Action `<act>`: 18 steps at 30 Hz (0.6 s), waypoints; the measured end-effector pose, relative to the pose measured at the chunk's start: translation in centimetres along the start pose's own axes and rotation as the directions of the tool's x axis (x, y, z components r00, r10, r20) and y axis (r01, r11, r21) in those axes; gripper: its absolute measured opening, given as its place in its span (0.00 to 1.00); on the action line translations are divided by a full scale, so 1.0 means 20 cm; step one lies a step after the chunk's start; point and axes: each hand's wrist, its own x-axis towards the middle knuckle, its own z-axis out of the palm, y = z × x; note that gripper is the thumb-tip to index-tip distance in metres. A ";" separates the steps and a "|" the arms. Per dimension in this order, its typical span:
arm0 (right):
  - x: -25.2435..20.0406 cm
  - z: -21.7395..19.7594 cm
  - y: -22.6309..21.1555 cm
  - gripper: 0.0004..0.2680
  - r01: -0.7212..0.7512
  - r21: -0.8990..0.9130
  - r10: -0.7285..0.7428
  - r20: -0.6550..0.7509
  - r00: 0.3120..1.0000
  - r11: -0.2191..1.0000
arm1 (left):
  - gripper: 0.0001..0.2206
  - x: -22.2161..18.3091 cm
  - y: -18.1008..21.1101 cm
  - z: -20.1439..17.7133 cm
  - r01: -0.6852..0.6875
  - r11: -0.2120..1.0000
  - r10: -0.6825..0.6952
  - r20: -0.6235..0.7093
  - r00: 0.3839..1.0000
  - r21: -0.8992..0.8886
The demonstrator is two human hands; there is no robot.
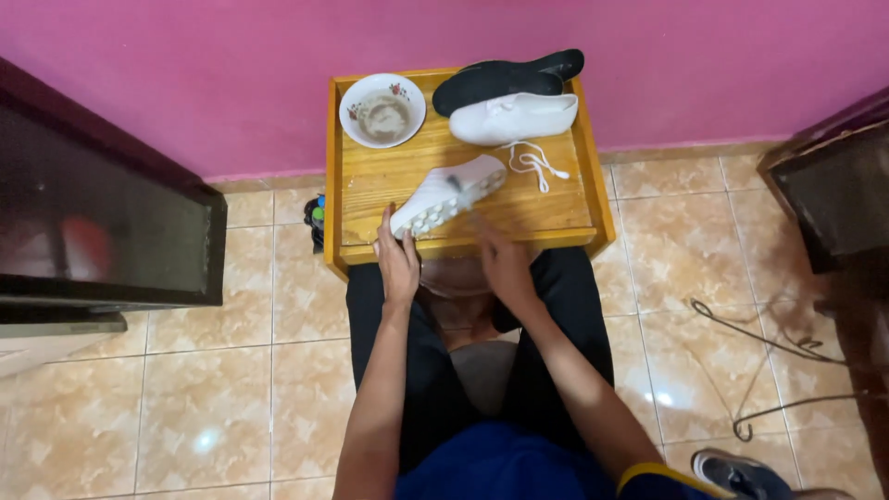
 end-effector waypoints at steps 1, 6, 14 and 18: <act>0.03 -0.01 0.04 0.09 -0.006 0.003 0.006 0.002 1.000 1.000 | 0.25 0.01 0.00 0.00 0.002 1.000 -0.002 0.006 1.000 0.003; 0.16 -0.12 0.19 0.14 -0.073 0.012 0.073 -0.080 0.994 0.997 | 0.24 0.02 -0.01 0.02 -0.012 1.000 0.012 -0.025 1.000 0.008; 0.14 -0.05 0.28 0.12 -0.038 -0.038 0.035 -0.078 0.996 0.999 | 0.24 0.03 -0.01 0.02 0.003 1.000 -0.003 -0.008 1.000 0.006; 0.09 -0.14 0.03 0.12 0.002 -0.017 -0.002 -0.010 1.000 1.000 | 0.24 0.01 -0.03 0.02 0.031 1.000 -0.031 0.007 0.999 0.003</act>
